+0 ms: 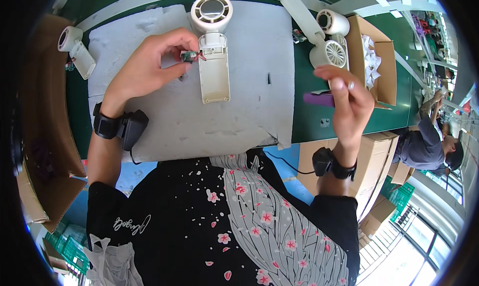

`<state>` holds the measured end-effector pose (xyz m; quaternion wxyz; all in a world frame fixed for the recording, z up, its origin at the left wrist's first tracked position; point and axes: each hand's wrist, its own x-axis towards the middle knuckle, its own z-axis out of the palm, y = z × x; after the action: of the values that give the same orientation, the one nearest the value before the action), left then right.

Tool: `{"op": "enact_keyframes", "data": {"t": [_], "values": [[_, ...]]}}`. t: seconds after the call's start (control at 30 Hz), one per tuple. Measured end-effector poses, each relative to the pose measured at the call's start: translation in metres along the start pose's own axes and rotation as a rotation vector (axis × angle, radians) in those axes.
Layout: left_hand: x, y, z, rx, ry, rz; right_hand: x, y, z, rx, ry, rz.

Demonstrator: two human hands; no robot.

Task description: Assembling electronic components by fitting circuit boards onto battery packs and into plastic housings.

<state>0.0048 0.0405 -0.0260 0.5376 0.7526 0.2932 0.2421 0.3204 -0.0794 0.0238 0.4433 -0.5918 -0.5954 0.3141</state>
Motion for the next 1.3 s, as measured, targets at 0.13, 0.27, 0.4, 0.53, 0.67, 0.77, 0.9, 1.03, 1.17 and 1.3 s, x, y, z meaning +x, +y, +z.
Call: {"op": "enact_keyframes", "data": {"t": [0.13, 0.27, 0.4, 0.53, 0.67, 0.77, 0.9, 1.03, 1.17, 1.3], "values": [[-0.004, 0.005, -0.003, 0.023, -0.054, -0.021, 0.031, -0.017, 0.038, 0.264, -0.178, 0.214], [-0.002, 0.017, -0.001, 0.036, -0.078, -0.014, 0.048, -0.03, 0.086, -0.128, -0.39, 0.0], [-0.006, 0.028, -0.001, 0.047, -0.065, 0.025, 0.041, -0.025, 0.106, -0.244, -0.356, -0.386], [-0.014, 0.033, -0.002, 0.076, -0.053, 0.048, 0.033, -0.029, 0.115, -0.259, -0.27, -0.526], [-0.017, 0.034, 0.002, 0.044, -0.037, 0.063, 0.029, -0.026, 0.116, -0.349, -0.25, -0.59], [-0.017, 0.035, 0.002, 0.04, -0.037, 0.063, 0.028, -0.025, 0.117, -0.36, -0.259, -0.568], [-0.017, 0.03, 0.004, -0.003, 0.003, 0.077, 0.031, -0.023, 0.116, -0.367, -0.279, -0.568], [-0.014, 0.028, 0.004, 0.224, 0.081, 0.295, 0.032, -0.022, 0.114, -0.348, -0.301, -0.545], [-0.015, 0.038, 0.006, 0.248, 0.076, 0.178, 0.034, -0.021, 0.111, -0.333, -0.297, -0.541], [-0.014, 0.042, 0.01, 0.16, 0.042, 0.195, 0.034, -0.02, 0.111, -0.329, -0.303, -0.54]]}}
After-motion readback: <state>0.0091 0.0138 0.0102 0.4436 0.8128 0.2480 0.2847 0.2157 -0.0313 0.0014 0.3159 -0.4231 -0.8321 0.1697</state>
